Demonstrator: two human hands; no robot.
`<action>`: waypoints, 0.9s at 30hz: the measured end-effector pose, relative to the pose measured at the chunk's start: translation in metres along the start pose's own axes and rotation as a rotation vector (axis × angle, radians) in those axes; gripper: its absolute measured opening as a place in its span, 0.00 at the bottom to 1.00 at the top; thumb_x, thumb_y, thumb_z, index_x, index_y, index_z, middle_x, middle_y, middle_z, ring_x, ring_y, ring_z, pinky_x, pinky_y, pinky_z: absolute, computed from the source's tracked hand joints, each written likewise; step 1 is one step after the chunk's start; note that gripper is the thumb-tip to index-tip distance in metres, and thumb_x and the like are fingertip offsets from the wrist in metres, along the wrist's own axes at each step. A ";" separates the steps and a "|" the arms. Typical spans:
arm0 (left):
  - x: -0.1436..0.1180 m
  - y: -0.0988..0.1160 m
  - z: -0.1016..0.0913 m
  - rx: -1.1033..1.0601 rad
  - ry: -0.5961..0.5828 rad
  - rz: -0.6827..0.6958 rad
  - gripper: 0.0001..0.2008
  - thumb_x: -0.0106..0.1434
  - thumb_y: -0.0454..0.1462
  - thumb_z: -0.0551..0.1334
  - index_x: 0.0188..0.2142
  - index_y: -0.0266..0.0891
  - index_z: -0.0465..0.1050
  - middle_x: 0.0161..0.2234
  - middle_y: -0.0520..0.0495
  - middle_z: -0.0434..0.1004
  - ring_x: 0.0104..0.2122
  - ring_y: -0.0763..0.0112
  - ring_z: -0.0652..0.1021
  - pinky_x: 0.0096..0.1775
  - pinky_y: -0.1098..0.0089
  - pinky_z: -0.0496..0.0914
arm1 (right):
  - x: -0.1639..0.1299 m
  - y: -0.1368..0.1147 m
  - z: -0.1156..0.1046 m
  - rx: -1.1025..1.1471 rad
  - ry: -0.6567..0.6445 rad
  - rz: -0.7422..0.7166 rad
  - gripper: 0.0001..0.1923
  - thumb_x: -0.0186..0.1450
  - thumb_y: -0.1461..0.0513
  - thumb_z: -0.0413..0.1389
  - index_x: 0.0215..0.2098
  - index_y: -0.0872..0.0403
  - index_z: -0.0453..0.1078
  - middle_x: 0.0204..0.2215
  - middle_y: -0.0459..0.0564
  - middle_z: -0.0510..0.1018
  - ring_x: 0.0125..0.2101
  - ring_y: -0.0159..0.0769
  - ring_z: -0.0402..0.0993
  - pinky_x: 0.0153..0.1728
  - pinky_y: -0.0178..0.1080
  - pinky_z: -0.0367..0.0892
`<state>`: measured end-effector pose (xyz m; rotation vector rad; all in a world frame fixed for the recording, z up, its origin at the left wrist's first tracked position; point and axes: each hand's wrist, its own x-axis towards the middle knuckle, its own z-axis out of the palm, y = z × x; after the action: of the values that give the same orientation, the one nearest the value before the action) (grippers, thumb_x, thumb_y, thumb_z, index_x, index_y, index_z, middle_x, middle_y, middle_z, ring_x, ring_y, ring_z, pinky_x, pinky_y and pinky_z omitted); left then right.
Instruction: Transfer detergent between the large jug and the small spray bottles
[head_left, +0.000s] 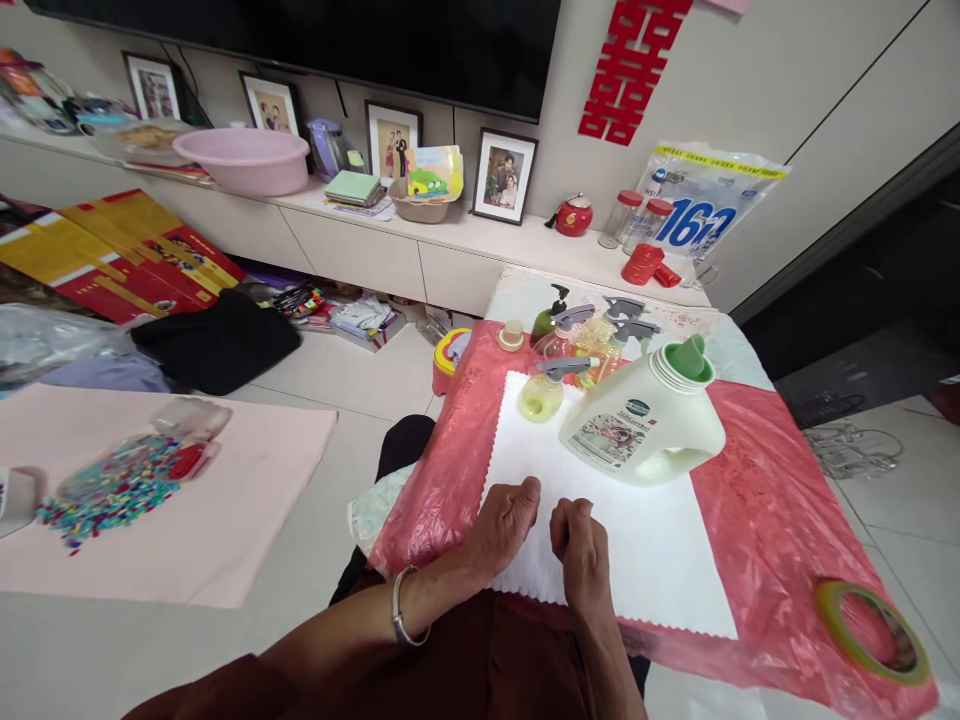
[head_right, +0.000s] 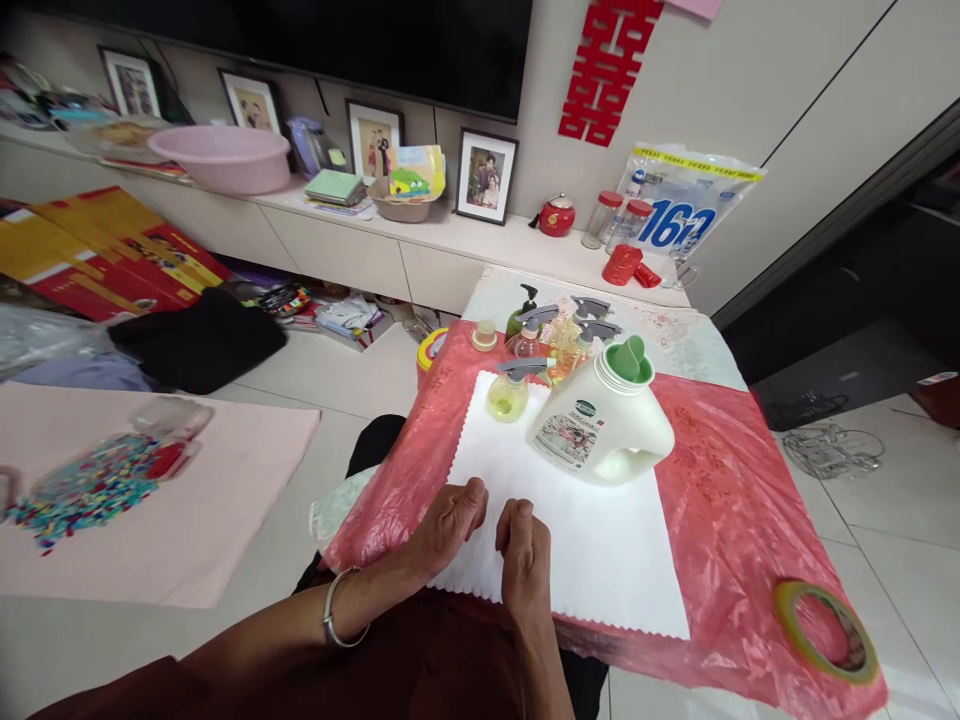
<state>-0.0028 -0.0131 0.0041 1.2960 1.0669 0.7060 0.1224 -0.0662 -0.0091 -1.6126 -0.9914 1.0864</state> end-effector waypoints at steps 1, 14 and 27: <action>0.002 -0.001 -0.001 0.008 0.014 0.009 0.34 0.67 0.62 0.41 0.15 0.43 0.54 0.15 0.54 0.55 0.20 0.72 0.62 0.29 0.66 0.58 | 0.000 0.002 0.000 0.003 0.001 0.007 0.41 0.70 0.30 0.37 0.20 0.54 0.53 0.18 0.44 0.53 0.22 0.29 0.49 0.25 0.35 0.47; 0.130 0.018 -0.030 0.281 0.414 0.342 0.42 0.47 0.34 0.74 0.60 0.39 0.60 0.60 0.35 0.64 0.63 0.48 0.66 0.62 0.50 0.62 | -0.009 0.019 -0.013 0.033 0.005 0.086 0.39 0.66 0.30 0.46 0.21 0.55 0.54 0.18 0.44 0.54 0.20 0.27 0.49 0.23 0.33 0.43; 0.141 0.000 -0.025 0.314 0.296 0.239 0.36 0.47 0.34 0.74 0.54 0.39 0.64 0.54 0.40 0.70 0.56 0.51 0.72 0.58 0.51 0.67 | -0.007 0.025 -0.019 0.028 0.007 0.042 0.39 0.66 0.32 0.50 0.21 0.57 0.63 0.16 0.46 0.58 0.20 0.29 0.55 0.21 0.32 0.52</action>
<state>0.0287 0.1236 -0.0260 1.6427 1.3124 0.9591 0.1411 -0.0837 -0.0280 -1.6200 -0.9376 1.1176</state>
